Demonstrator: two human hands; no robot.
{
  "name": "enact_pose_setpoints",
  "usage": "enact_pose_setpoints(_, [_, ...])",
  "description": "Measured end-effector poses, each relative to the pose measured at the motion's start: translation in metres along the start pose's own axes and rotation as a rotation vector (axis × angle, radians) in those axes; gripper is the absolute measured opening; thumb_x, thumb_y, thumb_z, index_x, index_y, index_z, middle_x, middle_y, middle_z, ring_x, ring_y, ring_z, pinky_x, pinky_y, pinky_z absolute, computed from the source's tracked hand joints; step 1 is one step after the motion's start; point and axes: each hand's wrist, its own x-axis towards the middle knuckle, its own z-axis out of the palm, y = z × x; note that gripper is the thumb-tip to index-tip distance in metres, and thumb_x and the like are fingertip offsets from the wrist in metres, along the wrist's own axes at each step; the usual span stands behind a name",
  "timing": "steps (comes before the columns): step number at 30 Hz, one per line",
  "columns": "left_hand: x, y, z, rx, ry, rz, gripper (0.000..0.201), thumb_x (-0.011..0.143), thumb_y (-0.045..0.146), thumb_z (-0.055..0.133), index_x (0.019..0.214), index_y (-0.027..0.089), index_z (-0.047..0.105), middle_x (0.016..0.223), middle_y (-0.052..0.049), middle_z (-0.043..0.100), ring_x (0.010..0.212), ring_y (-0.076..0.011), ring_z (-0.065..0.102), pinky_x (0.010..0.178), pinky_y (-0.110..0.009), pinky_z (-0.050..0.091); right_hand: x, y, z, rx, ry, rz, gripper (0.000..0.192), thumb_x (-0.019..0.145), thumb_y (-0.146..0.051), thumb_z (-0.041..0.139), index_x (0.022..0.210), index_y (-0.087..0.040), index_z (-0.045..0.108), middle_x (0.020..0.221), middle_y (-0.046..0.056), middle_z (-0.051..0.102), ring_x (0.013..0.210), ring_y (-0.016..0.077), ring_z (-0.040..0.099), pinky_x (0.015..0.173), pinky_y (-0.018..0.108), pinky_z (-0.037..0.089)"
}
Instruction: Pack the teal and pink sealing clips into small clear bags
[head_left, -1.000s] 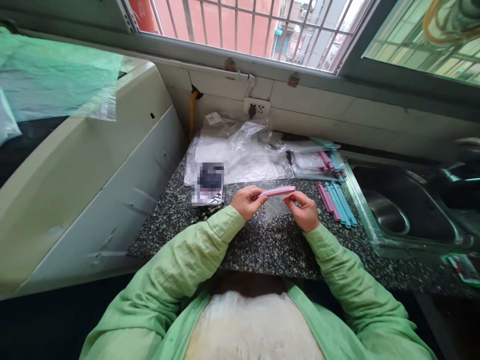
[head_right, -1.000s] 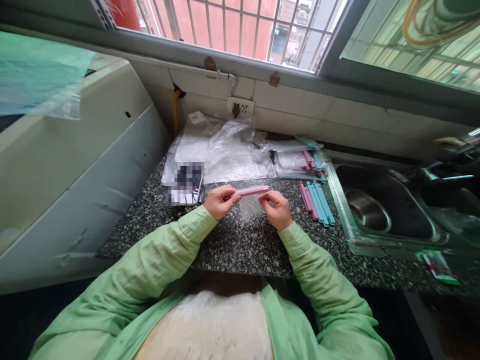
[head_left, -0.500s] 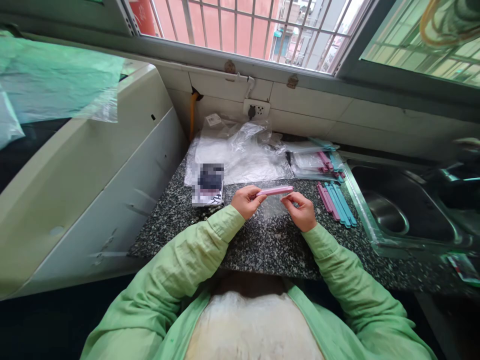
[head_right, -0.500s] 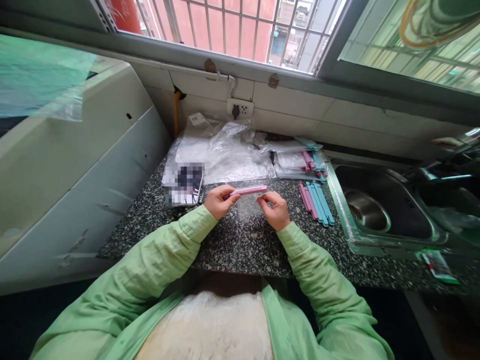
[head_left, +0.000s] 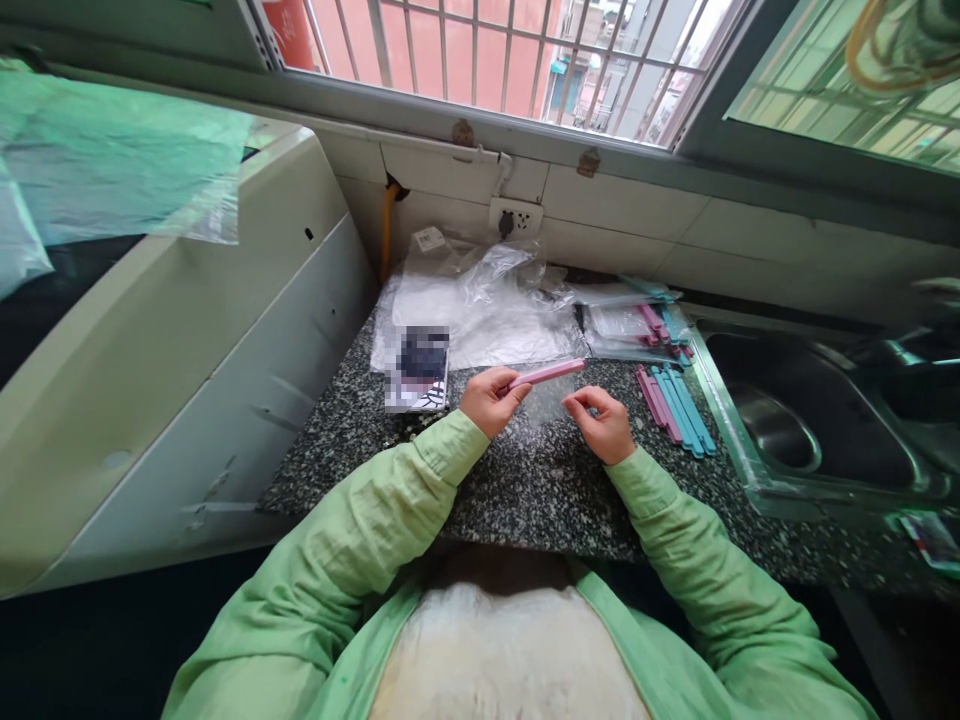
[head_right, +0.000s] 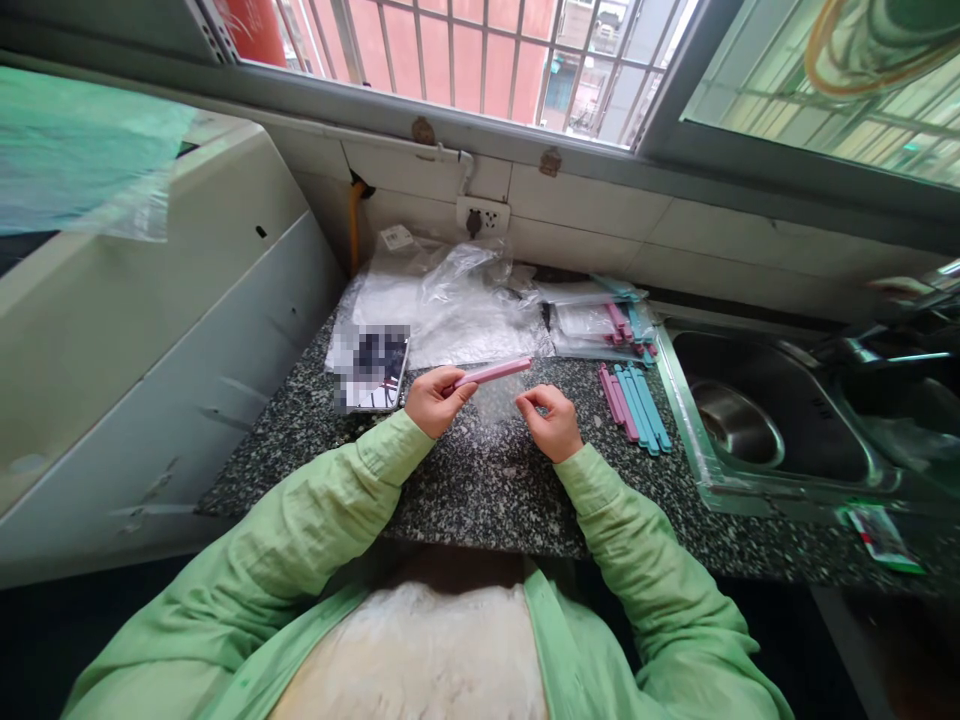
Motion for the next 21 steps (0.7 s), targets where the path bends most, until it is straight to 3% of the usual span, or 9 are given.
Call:
enact_pose_setpoints(8, [-0.0010, -0.0019, 0.0007, 0.066, 0.066, 0.002, 0.025, 0.075, 0.033, 0.050, 0.059, 0.014, 0.055, 0.054, 0.002, 0.044, 0.052, -0.0074, 0.038, 0.050, -0.021, 0.033, -0.0005, -0.0029, 0.0016, -0.036, -0.009, -0.028, 0.020, 0.078, -0.030, 0.051, 0.061, -0.019, 0.054, 0.060, 0.000, 0.053, 0.060, 0.0126, 0.049, 0.058, 0.026, 0.039])
enact_pose_setpoints(13, [-0.0002, -0.0036, 0.0018, 0.030, 0.047, -0.064, 0.024, 0.073, 0.034, 0.051, 0.061, 0.014, 0.056, 0.054, 0.003, 0.044, 0.050, -0.0070, 0.038, 0.048, -0.020, 0.032, -0.0002, -0.0018, 0.0018, -0.023, -0.015, -0.019, 0.020, 0.077, -0.029, 0.051, 0.061, -0.018, 0.054, 0.060, 0.000, 0.053, 0.060, 0.0123, 0.049, 0.058, 0.026, 0.039])
enact_pose_setpoints(21, [0.0002, -0.0024, 0.0004, -0.036, 0.068, -0.055, 0.022, 0.073, 0.034, 0.051, 0.066, 0.014, 0.059, 0.056, 0.002, 0.046, 0.050, -0.0064, 0.037, 0.047, -0.019, 0.032, 0.0006, 0.0001, 0.0003, -0.011, -0.027, -0.010, 0.017, 0.077, -0.028, 0.051, 0.064, -0.018, 0.056, 0.062, 0.001, 0.056, 0.061, 0.0123, 0.050, 0.059, 0.025, 0.040])
